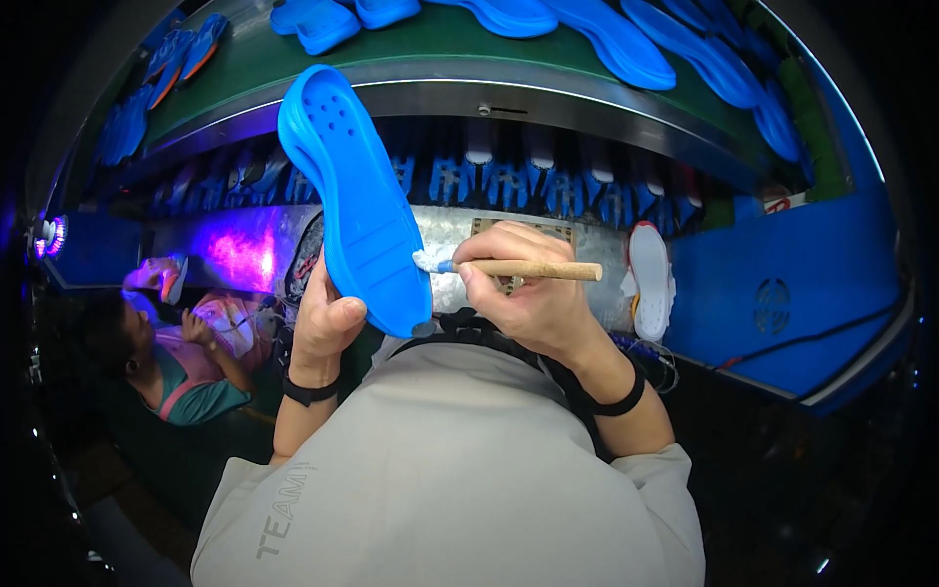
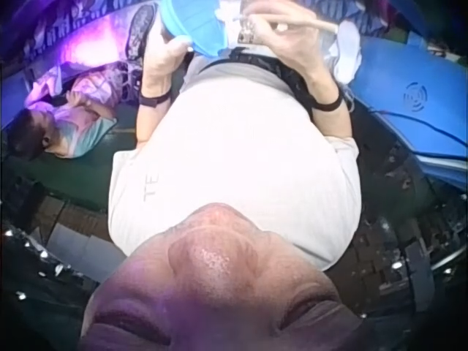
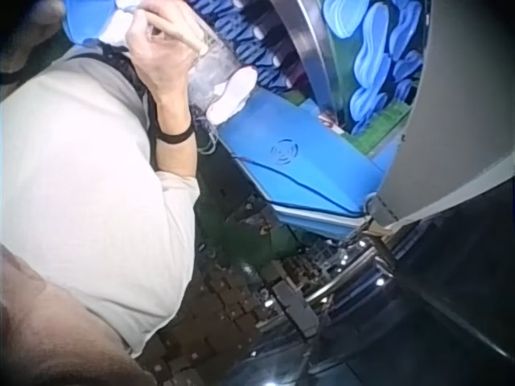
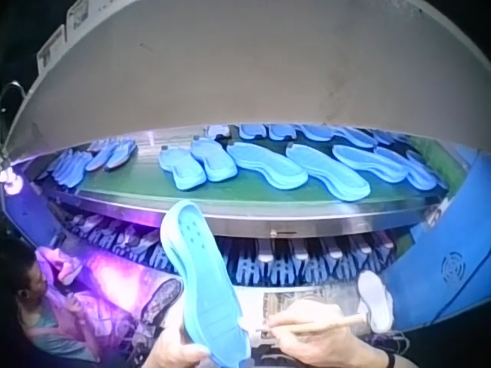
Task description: Applying glue or primer to blue shoe soles using a brush in a factory setting.
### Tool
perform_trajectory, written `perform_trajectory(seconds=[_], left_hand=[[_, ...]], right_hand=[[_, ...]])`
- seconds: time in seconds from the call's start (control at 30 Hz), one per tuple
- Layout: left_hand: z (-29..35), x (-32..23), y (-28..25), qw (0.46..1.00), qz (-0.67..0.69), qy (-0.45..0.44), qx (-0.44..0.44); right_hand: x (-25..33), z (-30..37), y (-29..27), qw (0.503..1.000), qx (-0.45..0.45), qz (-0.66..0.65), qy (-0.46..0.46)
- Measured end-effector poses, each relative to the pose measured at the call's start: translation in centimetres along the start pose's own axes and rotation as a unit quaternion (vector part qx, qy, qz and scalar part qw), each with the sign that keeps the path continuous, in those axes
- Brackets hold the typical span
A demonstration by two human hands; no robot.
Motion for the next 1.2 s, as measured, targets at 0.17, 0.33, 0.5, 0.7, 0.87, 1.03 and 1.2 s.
perform_trajectory(seconds=[0.17, 0.33, 0.5, 0.7, 0.87, 1.03, 1.2], left_hand=[[-0.5, 0.1, -0.4, 1.000, -0.020, -0.001, 0.016], [-1.2, -0.7, 0.7, 1.000, -0.017, 0.007, 0.022], [-1.4, -0.8, 0.1, 0.999, -0.017, 0.007, 0.027], [-0.9, -0.3, -1.4, 0.996, 0.066, 0.013, 0.052], [-1.5, -1.7, -2.9, 0.969, 0.205, -0.075, 0.119], [-11.8, -11.6, -6.2, 0.967, 0.068, 0.102, 0.224], [-22.4, -18.5, -11.0, 0.977, 0.117, 0.165, 0.066]], right_hand=[[0.7, 0.3, -0.3, 1.000, 0.007, -0.002, -0.002], [1.1, 0.4, -0.6, 1.000, 0.017, -0.004, -0.008], [0.8, 0.6, -2.1, 0.996, -0.058, -0.065, 0.036], [-1.7, 1.9, -2.8, 0.975, -0.141, -0.127, 0.120], [-3.9, 4.2, -3.3, 0.967, -0.164, -0.117, 0.153], [-5.2, 4.4, -3.4, 0.956, -0.198, -0.102, 0.191], [-4.7, 2.7, -2.4, 0.960, -0.186, -0.095, 0.187]])
Point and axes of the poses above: each hand's wrist, its own z-axis away from the middle knuckle, its own y-axis out of the palm, x = y × z, the point moved 3 cm from there along -z, towards the middle knuckle, and after that the axes turned 3 degrees about y, right-handed, at the moved point
